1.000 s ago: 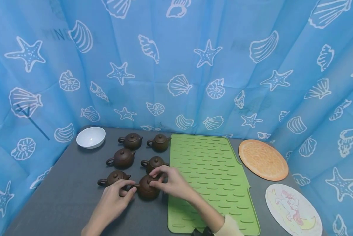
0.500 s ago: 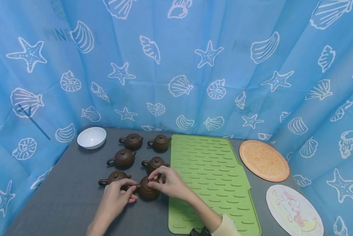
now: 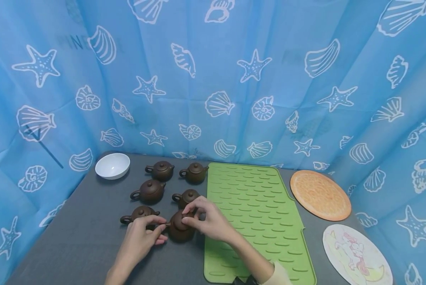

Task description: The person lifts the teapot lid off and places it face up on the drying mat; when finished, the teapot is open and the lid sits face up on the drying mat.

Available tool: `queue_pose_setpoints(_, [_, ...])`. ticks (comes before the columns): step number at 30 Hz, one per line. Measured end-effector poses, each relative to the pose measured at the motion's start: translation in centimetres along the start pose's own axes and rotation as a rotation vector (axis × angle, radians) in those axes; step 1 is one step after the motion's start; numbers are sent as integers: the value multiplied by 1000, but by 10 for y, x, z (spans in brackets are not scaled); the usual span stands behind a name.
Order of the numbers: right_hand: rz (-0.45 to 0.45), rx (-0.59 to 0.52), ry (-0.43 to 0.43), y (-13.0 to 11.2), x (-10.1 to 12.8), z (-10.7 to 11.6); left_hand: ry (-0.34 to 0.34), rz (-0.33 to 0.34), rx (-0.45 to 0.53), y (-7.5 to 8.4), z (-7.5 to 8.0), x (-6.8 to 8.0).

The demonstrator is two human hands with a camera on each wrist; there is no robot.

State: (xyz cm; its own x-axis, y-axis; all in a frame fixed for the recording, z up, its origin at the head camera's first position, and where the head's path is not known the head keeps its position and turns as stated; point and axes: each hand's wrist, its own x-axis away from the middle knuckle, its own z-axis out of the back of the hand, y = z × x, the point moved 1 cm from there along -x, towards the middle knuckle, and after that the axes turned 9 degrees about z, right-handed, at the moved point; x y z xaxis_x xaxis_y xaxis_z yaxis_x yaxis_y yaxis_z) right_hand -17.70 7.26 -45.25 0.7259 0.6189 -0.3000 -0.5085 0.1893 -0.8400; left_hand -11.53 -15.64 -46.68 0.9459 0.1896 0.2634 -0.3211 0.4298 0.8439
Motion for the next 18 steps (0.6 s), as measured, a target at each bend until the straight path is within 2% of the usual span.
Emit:
queue_pose_setpoints(6, [15, -33, 20, 0, 11, 15, -5, 11, -11, 0, 0, -1])
queue_pose_setpoints(18, [-44, -97, 27, 3, 26, 47, -16, 4, 5, -2, 0, -2])
